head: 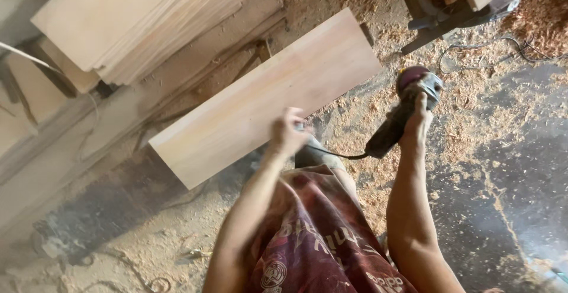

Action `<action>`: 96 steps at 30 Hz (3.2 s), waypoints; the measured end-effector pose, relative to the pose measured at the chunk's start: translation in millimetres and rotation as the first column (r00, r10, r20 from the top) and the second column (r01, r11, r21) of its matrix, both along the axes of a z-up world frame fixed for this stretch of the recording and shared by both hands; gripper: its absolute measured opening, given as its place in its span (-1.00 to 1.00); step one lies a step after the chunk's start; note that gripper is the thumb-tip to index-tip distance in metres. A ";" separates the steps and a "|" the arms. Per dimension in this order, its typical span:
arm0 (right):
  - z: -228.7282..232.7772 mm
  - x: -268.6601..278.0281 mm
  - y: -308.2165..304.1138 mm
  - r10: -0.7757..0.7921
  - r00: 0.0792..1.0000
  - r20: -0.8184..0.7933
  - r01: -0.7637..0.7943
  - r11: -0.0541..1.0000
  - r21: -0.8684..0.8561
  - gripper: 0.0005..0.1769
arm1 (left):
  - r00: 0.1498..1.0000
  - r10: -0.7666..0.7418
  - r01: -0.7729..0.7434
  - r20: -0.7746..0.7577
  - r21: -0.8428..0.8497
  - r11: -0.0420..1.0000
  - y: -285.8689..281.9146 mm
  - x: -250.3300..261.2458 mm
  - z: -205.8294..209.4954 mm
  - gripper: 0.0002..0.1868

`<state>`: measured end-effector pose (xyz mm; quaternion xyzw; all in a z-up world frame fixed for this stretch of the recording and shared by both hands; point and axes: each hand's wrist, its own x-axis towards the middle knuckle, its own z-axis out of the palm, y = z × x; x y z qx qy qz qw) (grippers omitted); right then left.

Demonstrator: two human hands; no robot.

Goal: The person sands the surface and edges of a wooden board using a hand-held angle grinder with a sanding disc.

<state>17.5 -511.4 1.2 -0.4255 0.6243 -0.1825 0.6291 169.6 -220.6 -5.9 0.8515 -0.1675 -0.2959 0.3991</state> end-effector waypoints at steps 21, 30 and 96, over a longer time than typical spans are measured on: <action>39.1 -96.5 276.2 -0.352 0.905 0.239 0.366 0.930 -0.015 -0.55 | 0.886 -0.319 0.045 0.336 0.624 0.780 205.1 167.0 -73.5 0.13; 45.9 -126.7 328.3 -0.434 0.878 0.201 0.437 0.899 0.029 -0.56 | 0.732 -0.168 -0.128 0.661 0.375 0.918 284.1 146.6 14.6 -0.31; 15.5 -158.0 175.9 -0.392 0.884 0.254 0.355 0.917 0.181 -0.57 | 0.769 0.600 -0.613 0.223 0.523 0.592 452.3 134.8 1.2 -0.25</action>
